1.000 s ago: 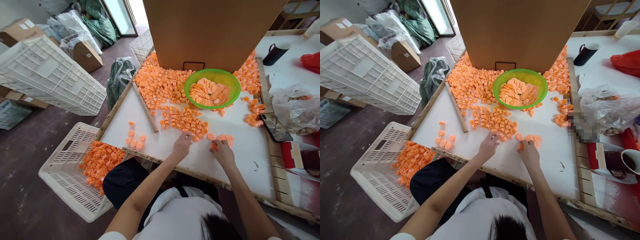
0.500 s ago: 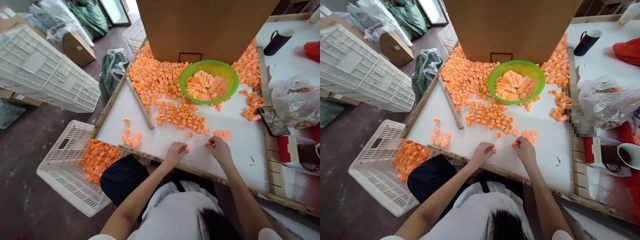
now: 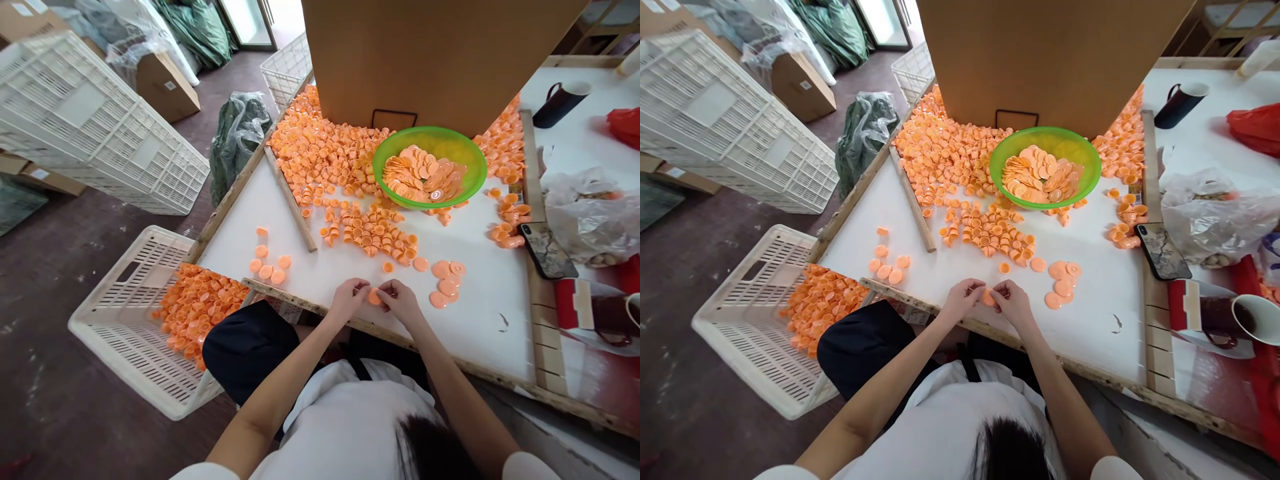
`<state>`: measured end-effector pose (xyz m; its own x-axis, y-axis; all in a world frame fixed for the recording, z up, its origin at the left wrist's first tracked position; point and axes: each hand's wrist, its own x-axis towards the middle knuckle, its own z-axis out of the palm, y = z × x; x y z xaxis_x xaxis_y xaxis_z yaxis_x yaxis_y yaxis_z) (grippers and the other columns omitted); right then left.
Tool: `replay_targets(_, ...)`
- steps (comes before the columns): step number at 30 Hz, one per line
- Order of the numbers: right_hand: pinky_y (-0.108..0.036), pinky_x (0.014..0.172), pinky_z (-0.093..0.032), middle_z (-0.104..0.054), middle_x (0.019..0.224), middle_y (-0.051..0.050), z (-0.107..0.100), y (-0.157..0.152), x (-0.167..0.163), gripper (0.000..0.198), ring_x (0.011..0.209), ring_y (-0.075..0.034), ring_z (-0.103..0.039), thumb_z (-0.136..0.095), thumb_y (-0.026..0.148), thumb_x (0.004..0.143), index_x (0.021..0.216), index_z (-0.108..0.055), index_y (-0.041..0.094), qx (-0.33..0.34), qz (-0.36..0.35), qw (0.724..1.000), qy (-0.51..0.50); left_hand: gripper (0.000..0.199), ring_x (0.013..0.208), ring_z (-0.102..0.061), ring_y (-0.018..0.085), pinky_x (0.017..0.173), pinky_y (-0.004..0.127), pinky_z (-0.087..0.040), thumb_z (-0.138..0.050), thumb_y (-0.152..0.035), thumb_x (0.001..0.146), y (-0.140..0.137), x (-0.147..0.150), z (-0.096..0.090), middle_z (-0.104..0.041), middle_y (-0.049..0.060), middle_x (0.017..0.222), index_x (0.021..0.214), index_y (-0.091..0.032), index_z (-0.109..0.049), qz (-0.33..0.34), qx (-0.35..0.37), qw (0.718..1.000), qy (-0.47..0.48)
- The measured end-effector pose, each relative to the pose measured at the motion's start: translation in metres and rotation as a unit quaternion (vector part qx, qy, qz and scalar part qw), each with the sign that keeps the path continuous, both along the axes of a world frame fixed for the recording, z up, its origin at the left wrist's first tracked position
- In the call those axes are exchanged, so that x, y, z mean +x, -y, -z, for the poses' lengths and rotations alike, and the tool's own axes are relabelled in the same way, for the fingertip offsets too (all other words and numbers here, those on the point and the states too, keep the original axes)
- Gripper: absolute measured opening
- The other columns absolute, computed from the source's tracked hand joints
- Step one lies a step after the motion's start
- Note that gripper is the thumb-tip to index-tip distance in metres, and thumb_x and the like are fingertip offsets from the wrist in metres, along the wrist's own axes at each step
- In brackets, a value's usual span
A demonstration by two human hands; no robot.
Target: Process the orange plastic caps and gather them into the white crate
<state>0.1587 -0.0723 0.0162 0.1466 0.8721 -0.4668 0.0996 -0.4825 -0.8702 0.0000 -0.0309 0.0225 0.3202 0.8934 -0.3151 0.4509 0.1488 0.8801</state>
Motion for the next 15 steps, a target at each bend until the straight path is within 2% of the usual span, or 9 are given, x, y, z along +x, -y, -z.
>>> replay_targets(4,-0.026,0.045,-0.044,-0.060,0.053,0.002,0.008,-0.005,-0.008,0.021,0.043,-0.013,-0.052,-0.057,0.042,0.076,0.073,-0.054,0.022,-0.025,-0.040,0.995,0.086,0.024,0.061,-0.060,0.012,0.061,0.025,-0.052,-0.063,-0.036,0.077,-0.002,0.003,0.011,-0.066,0.003,0.072,0.085,-0.014,-0.066,-0.011,-0.115,0.992,0.054)
replay_targets(8,-0.026,0.045,-0.046,-0.065,0.062,-0.001,0.011,-0.007,-0.007,0.018,0.049,-0.015,-0.059,-0.056,0.040,0.077,0.075,-0.053,0.022,-0.063,-0.047,0.995,0.059,0.023,0.059,-0.060,0.011,0.059,0.024,-0.053,-0.066,-0.035,0.075,-0.005,0.003,0.018,-0.066,0.003,0.073,0.082,-0.013,-0.065,-0.013,-0.131,0.988,0.076)
replay_targets(15,-0.027,0.052,-0.050,-0.066,0.066,-0.001,0.008,-0.011,-0.002,0.015,0.056,-0.016,-0.064,-0.057,0.037,0.077,0.076,-0.053,0.022,-0.090,-0.057,0.994,0.029,0.019,0.055,-0.060,0.011,0.054,0.024,-0.052,-0.066,-0.032,0.074,-0.011,0.002,0.012,-0.064,0.001,0.064,0.074,-0.014,-0.059,-0.006,-0.160,0.985,0.060)
